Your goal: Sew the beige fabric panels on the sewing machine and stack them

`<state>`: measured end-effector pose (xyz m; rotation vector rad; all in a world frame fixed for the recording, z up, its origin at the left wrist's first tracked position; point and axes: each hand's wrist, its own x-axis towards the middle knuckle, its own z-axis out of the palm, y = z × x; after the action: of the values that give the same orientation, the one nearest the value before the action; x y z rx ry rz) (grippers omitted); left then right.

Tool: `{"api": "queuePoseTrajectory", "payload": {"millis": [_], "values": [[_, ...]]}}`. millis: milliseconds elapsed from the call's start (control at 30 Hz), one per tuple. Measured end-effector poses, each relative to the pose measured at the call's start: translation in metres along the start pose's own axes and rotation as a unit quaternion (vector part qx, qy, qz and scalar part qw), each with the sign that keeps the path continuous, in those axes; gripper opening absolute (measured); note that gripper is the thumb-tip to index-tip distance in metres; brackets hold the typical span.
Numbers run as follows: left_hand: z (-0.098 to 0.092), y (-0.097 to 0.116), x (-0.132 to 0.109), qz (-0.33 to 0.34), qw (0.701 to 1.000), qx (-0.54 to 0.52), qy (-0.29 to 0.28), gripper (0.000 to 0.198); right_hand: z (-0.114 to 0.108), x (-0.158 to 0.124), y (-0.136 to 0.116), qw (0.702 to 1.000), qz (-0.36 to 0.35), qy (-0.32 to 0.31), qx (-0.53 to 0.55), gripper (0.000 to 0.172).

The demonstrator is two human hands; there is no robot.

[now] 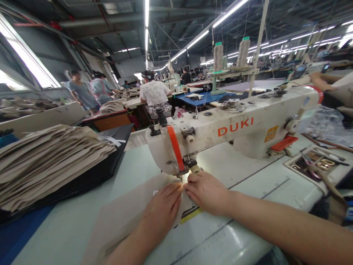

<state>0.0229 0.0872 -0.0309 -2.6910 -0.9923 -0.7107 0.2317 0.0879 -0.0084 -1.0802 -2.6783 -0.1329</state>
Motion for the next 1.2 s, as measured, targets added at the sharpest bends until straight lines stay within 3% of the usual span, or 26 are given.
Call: {"api": "queuePoseTrajectory", "payload": {"millis": [300, 700, 1200], "values": [[0.005, -0.006, -0.001, -0.004, 1.0, -0.02, -0.001, 0.035, 0.004, 0.002, 0.002, 1.0, -0.004, -0.007, -0.005, 0.025], [0.002, 0.001, 0.002, -0.006, 1.0, -0.02, 0.003, 0.037, 0.001, -0.002, 0.0, 1.0, -0.01, -0.008, -0.004, 0.021], [0.008, -0.021, 0.013, -0.034, 0.999, -0.018, -0.015, 0.033, -0.001, -0.003, 0.001, 1.0, 0.008, 0.004, 0.019, 0.023]]}}
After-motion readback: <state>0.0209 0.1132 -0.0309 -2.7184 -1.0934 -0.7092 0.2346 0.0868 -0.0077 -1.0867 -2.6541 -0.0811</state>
